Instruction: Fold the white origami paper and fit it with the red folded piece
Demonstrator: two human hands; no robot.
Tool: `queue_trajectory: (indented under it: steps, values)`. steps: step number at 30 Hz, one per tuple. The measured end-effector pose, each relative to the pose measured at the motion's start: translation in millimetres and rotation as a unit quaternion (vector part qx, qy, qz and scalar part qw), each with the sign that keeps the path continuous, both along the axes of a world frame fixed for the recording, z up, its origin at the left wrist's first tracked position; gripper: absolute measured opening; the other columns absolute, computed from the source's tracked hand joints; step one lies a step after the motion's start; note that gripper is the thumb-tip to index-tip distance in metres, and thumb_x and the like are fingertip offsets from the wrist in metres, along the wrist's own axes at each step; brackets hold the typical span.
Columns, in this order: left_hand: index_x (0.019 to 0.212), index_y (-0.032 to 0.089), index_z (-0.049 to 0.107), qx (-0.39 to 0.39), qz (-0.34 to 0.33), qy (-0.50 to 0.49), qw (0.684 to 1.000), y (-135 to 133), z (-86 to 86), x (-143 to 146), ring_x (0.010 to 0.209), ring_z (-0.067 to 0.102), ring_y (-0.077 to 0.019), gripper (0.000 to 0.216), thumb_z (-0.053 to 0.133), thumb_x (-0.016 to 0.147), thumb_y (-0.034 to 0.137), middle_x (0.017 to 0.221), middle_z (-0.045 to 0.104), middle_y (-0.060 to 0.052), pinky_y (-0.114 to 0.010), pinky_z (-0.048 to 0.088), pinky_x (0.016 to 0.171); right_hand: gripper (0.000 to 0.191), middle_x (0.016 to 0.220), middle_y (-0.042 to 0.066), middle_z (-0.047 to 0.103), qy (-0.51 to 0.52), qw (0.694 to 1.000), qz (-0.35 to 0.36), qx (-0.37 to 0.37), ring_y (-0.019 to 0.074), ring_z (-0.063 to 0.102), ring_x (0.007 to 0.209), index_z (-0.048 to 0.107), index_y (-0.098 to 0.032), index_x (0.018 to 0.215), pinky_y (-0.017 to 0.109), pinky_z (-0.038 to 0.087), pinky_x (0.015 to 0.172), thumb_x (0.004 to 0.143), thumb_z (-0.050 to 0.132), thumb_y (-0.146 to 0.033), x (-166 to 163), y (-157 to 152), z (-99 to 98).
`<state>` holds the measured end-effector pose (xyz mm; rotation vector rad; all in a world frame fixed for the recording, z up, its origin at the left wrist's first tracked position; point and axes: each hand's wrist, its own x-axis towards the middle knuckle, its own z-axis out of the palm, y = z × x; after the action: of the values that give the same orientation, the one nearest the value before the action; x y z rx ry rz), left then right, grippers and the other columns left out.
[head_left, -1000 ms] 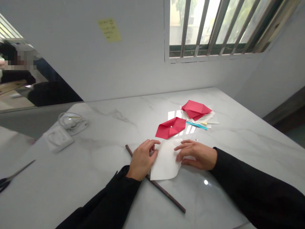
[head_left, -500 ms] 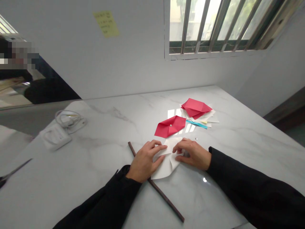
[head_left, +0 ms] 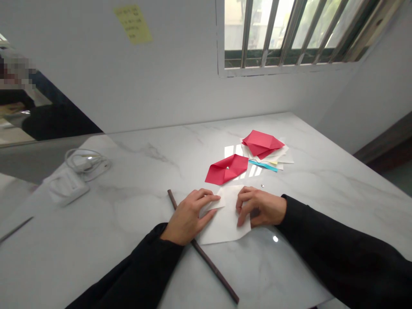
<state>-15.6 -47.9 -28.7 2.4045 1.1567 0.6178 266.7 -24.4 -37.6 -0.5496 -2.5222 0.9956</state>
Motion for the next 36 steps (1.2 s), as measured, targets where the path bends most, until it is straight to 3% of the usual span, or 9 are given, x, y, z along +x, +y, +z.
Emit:
queue_trajectory:
  steps: [5, 10, 16, 23, 28, 36]
  values:
    - [0.120, 0.027, 0.070, -0.003, -0.003, 0.010, 1.000, 0.8, 1.1, -1.1, 0.109, 0.064, -0.0237, 0.026, 0.064, 0.096, 0.028, 0.122, 0.069, -0.006, -0.042, 0.053, 0.098, 0.007, 0.097, 0.003, 0.072, -0.008, 1.000, 0.024, 0.006, 0.0215, 0.058, 0.102, 0.082, -0.027, 0.093, 0.040, 0.045, 0.099, 0.090, 0.076, -0.030, -0.5, -0.3, 3.4]
    - [0.121, 0.029, 0.071, -0.004, -0.032, 0.019, 0.999, 1.8, 1.6, -2.3, 0.110, 0.063, -0.0239, 0.027, 0.067, 0.094, 0.029, 0.123, 0.069, -0.005, -0.042, 0.052, 0.098, 0.023, 0.094, 0.008, 0.069, -0.006, 0.993, -0.119, 0.017, 0.0231, 0.057, 0.099, 0.074, -0.018, 0.079, 0.040, 0.048, 0.092, 0.097, 0.066, -0.032, -11.8, -7.7, -2.6]
    - [0.121, 0.030, 0.071, 0.000, -0.040, 0.032, 0.999, 0.2, 3.0, 0.0, 0.109, 0.061, -0.0236, 0.026, 0.066, 0.096, 0.031, 0.122, 0.069, -0.004, -0.044, 0.052, 0.098, 0.007, 0.098, 0.007, 0.066, -0.008, 0.977, -0.211, 0.019, 0.0233, 0.055, 0.100, 0.074, -0.020, 0.090, 0.039, 0.048, 0.091, 0.087, 0.077, -0.027, -20.5, -17.0, -3.0]
    - [0.121, 0.034, 0.072, 0.009, -0.068, 0.045, 0.997, -2.4, 4.9, 1.1, 0.120, 0.057, -0.0242, 0.026, 0.065, 0.096, 0.029, 0.137, 0.065, -0.002, -0.046, 0.051, 0.104, 0.011, 0.101, 0.006, 0.065, -0.003, 0.977, -0.213, 0.015, 0.0228, 0.055, 0.102, 0.074, -0.022, 0.092, 0.039, 0.048, 0.094, 0.083, 0.079, -0.021, -20.2, -18.7, 0.4]
    - [0.133, 0.034, 0.065, 0.003, -0.079, 0.042, 0.996, -2.2, 6.4, 0.4, 0.118, 0.056, -0.0238, 0.039, 0.067, 0.094, 0.028, 0.139, 0.066, -0.001, -0.045, 0.053, 0.103, 0.010, 0.101, 0.006, 0.065, 0.003, 0.975, -0.221, 0.016, 0.0231, 0.055, 0.101, 0.074, -0.022, 0.090, 0.039, 0.048, 0.093, 0.081, 0.080, -0.020, -21.3, -18.7, 0.6]
    - [0.127, 0.032, 0.068, 0.011, -0.073, 0.076, 0.994, -6.1, 8.7, 4.4, 0.122, 0.055, -0.0253, 0.032, 0.064, 0.096, 0.028, 0.144, 0.062, 0.000, -0.047, 0.051, 0.107, 0.008, 0.103, 0.006, 0.066, 0.002, 0.977, -0.214, 0.019, 0.0235, 0.056, 0.102, 0.078, -0.025, 0.092, 0.040, 0.049, 0.095, 0.084, 0.080, -0.024, -21.3, -18.1, -1.0]
